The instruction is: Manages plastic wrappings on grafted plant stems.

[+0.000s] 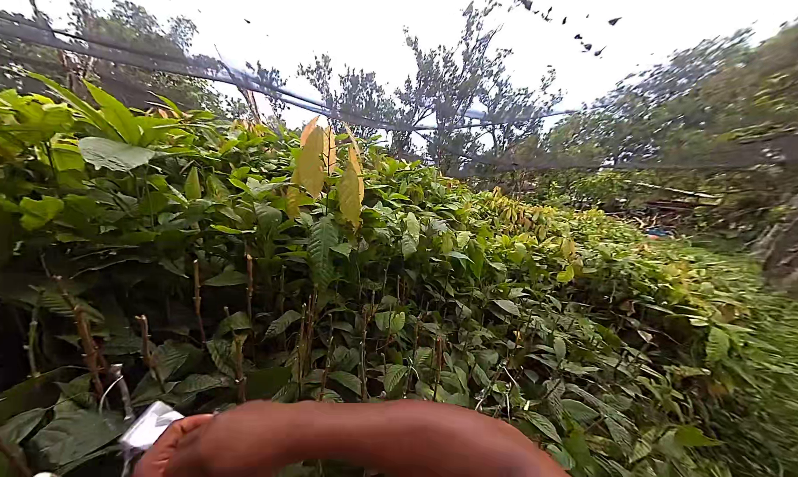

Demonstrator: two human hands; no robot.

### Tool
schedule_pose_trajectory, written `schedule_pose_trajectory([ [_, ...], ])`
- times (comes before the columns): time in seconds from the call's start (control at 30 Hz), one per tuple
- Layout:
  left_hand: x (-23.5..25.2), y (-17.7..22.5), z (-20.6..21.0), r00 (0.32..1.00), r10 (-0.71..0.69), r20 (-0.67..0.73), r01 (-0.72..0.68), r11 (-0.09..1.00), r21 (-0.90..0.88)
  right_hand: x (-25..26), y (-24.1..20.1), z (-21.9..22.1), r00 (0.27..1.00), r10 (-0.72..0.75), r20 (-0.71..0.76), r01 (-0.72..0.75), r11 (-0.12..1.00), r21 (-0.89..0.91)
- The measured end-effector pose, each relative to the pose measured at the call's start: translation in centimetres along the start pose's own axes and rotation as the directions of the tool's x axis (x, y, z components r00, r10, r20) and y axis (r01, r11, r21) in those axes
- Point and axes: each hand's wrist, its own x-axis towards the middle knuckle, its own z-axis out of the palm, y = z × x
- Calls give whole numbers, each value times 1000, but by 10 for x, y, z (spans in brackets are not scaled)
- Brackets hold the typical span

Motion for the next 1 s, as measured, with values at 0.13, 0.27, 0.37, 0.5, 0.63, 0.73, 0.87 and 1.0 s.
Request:
schedule_pose_trajectory([
  [0.13,-8,-9,11,997,77,-7,-77,996,-53,14,79,-5,959,164,-233,-38,884,465],
  [0.27,-6,-9,6,993,44,-106,-60,985,-162,9,84,28,974,211,87,-194,566,801],
  [0.37,-6,-8,7,988,14,-154,-34,991,-127,7,75,29,987,156,32,-125,639,759],
  [0.5,-2,-4,10,994,-94,-58,88,991,-97,15,71,37,881,429,-200,-177,691,701],
  [0.63,-2,-5,12,987,-155,-32,139,947,-289,3,80,40,875,171,-452,-62,967,246],
  [0.73,-1,-2,12,985,-168,-29,151,941,-302,2,82,57,791,-133,-597,105,991,-80],
  [0.87,-3,-2,12,987,-158,30,160,939,-303,-1,88,46,843,-226,-488,151,970,-188],
  [1.0,-3,-1,10,988,-150,42,156,932,-327,-1,83,35,875,-275,-399,158,940,-302],
])
